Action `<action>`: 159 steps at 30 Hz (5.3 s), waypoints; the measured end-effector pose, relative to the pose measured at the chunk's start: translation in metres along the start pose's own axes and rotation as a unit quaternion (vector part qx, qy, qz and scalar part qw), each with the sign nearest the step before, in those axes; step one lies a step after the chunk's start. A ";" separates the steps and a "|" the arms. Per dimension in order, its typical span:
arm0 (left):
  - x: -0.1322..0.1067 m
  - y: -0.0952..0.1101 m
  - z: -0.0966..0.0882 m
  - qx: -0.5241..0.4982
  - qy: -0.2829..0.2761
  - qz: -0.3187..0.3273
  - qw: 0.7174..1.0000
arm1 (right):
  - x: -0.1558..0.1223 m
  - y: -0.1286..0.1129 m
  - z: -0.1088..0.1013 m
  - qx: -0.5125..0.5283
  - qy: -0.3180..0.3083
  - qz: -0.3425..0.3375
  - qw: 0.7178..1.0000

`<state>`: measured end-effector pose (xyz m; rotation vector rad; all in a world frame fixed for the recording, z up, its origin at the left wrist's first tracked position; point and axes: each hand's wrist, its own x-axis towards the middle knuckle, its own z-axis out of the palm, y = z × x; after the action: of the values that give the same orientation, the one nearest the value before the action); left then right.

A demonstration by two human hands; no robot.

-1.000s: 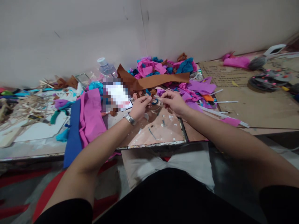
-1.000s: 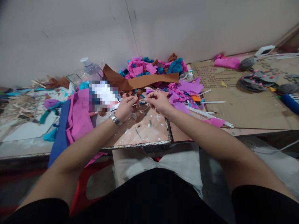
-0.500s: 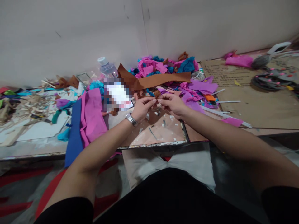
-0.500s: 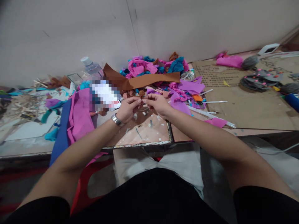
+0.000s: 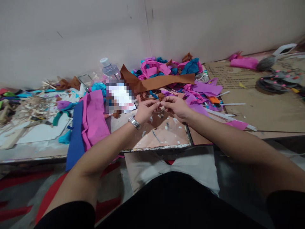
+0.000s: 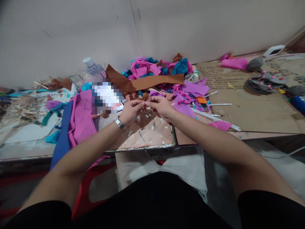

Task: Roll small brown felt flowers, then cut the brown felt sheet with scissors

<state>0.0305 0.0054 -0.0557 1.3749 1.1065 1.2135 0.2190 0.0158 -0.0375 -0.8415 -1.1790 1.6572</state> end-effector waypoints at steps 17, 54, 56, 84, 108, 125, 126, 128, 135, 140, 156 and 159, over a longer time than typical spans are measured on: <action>-0.006 0.014 -0.003 0.180 0.005 0.125 0.976 | 0.001 0.001 -0.002 -0.052 0.022 -0.026 0.998; -0.014 0.034 0.011 -0.201 -0.190 -0.180 0.944 | 0.001 0.003 -0.013 0.042 -0.150 -0.041 0.987; -0.017 0.036 0.013 -0.239 -0.187 -0.194 0.933 | 0.004 0.006 -0.017 0.044 -0.169 -0.043 0.984; 0.000 0.008 -0.006 0.063 -0.142 0.099 0.983 | 0.004 0.001 -0.009 0.038 -0.049 -0.067 0.996; -0.002 0.008 -0.003 0.141 0.031 0.148 0.978 | 0.000 0.003 0.003 0.046 0.016 0.017 0.999; -0.004 0.007 -0.002 0.175 0.052 0.168 0.969 | -0.001 0.002 0.005 0.033 0.033 0.011 0.999; -0.004 0.007 -0.003 0.178 0.052 0.169 0.968 | -0.001 0.002 0.005 0.030 0.033 0.011 0.999; -0.004 0.007 -0.003 0.183 0.052 0.169 0.967 | -0.001 0.001 0.005 0.025 0.031 0.011 0.999; -0.006 0.010 -0.001 0.189 0.037 0.180 0.965 | -0.002 0.002 0.005 -0.013 0.050 -0.017 0.999; -0.007 0.011 -0.001 0.214 0.039 0.197 0.956 | -0.003 0.005 0.006 -0.027 0.067 -0.042 0.996; -0.005 0.015 -0.007 0.241 -0.014 0.246 0.939 | -0.003 0.008 0.002 -0.079 0.054 -0.086 0.992; -0.005 0.014 -0.006 0.245 -0.004 0.241 0.939 | -0.005 0.006 0.004 -0.070 0.053 -0.079 0.993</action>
<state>0.0246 -0.0012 -0.0424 2.1255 1.1495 1.3154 0.2158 0.0096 -0.0420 -0.8883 -1.2649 1.3991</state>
